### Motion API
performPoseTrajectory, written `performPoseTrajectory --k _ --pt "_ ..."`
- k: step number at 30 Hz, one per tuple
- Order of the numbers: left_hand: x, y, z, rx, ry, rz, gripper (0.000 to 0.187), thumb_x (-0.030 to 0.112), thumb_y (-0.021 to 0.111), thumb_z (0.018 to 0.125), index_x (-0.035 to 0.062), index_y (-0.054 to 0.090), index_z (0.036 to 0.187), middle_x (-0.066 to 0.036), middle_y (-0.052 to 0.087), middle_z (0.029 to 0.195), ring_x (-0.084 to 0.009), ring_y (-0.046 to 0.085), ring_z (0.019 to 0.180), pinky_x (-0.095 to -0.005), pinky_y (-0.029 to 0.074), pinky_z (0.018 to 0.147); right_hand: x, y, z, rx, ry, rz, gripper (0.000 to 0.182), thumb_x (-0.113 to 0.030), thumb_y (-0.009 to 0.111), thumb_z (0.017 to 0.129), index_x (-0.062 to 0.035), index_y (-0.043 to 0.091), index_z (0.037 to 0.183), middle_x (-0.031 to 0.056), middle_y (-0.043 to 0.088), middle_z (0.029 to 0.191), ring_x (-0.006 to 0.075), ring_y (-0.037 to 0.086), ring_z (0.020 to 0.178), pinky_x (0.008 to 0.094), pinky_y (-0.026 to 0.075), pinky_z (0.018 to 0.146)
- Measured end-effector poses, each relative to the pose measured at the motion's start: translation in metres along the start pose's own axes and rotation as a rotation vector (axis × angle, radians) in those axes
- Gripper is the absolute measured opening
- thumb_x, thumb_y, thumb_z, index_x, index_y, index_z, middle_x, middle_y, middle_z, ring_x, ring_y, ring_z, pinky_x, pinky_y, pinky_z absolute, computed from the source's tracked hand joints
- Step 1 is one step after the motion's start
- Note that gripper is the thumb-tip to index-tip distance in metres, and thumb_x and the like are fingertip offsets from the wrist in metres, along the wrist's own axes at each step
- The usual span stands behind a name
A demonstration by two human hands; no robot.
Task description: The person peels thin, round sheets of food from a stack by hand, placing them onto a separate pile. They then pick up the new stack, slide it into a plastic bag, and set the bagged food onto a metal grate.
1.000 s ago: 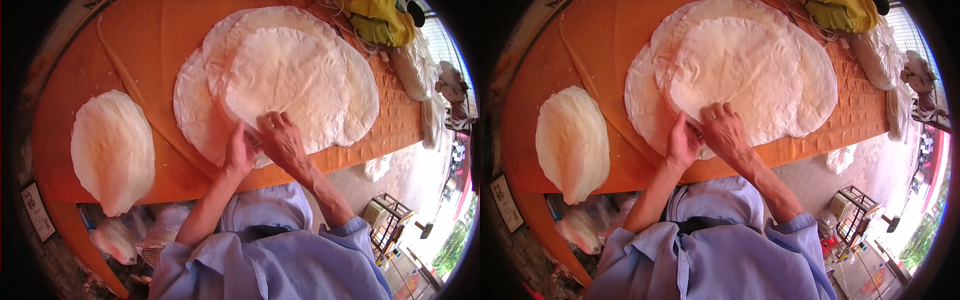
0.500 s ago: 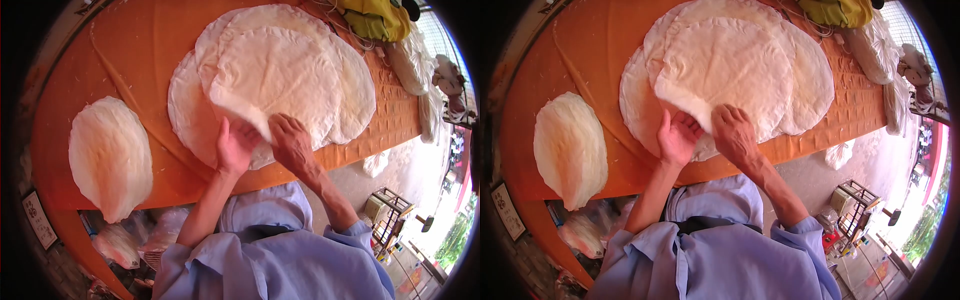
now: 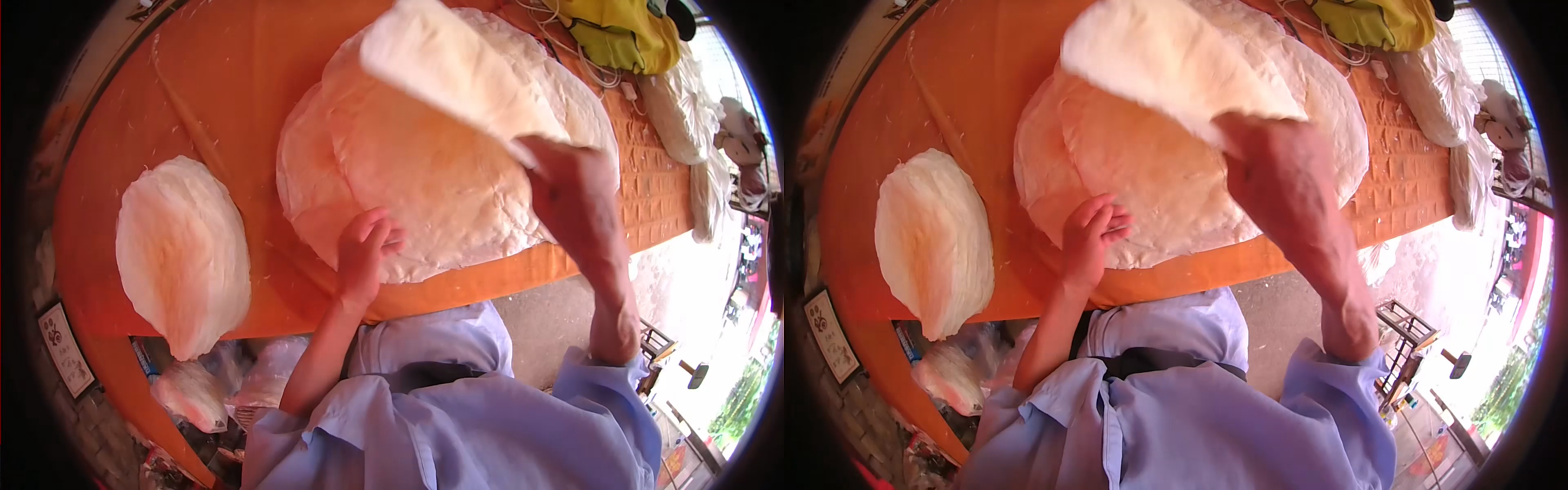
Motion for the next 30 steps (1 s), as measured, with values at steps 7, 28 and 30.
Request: performPoseTrajectory --k 7,28,30 --pt "0.013 -0.001 -0.008 0.011 -0.012 0.064 0.028 0.017 0.056 0.094 0.0004 0.053 0.117 -0.011 0.064 0.096 -0.0200 0.065 0.086 -0.0295 0.054 0.072 0.071 -0.048 0.048 0.050 0.105 -0.257 0.022 -0.026 0.058 0.088 -0.0070 0.068 0.083 0.0209 0.061 0.069 0.0356 0.060 0.061 0.0414 0.047 0.057" --pt "0.009 0.093 0.017 -0.404 0.015 -0.519 0.046 0.035 0.044 0.099 0.0084 0.041 0.136 -0.009 0.050 0.134 -0.0251 0.050 0.121 -0.0421 0.044 0.099 -0.030 0.040 -0.083 -0.336 0.011 0.446 0.007 -0.001 0.056 0.070 -0.0019 0.057 0.077 0.0164 0.059 0.066 0.0376 0.061 0.064 0.0448 0.047 0.056" --pt "0.015 0.100 0.016 -0.445 0.042 -0.457 0.048 0.037 0.044 0.099 0.0088 0.040 0.138 -0.009 0.050 0.135 -0.0248 0.050 0.122 -0.0416 0.045 0.099 -0.022 0.034 -0.081 -0.284 0.071 0.535 0.006 -0.002 0.057 0.075 -0.0013 0.061 0.080 0.0182 0.062 0.069 0.0391 0.060 0.064 0.0425 0.046 0.055"
Point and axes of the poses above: each hand's wrist, its own z-axis towards the middle knuckle, its own y-axis out of the palm, x = y × z, the point moved 10 cm from there along z, towards the middle knuckle
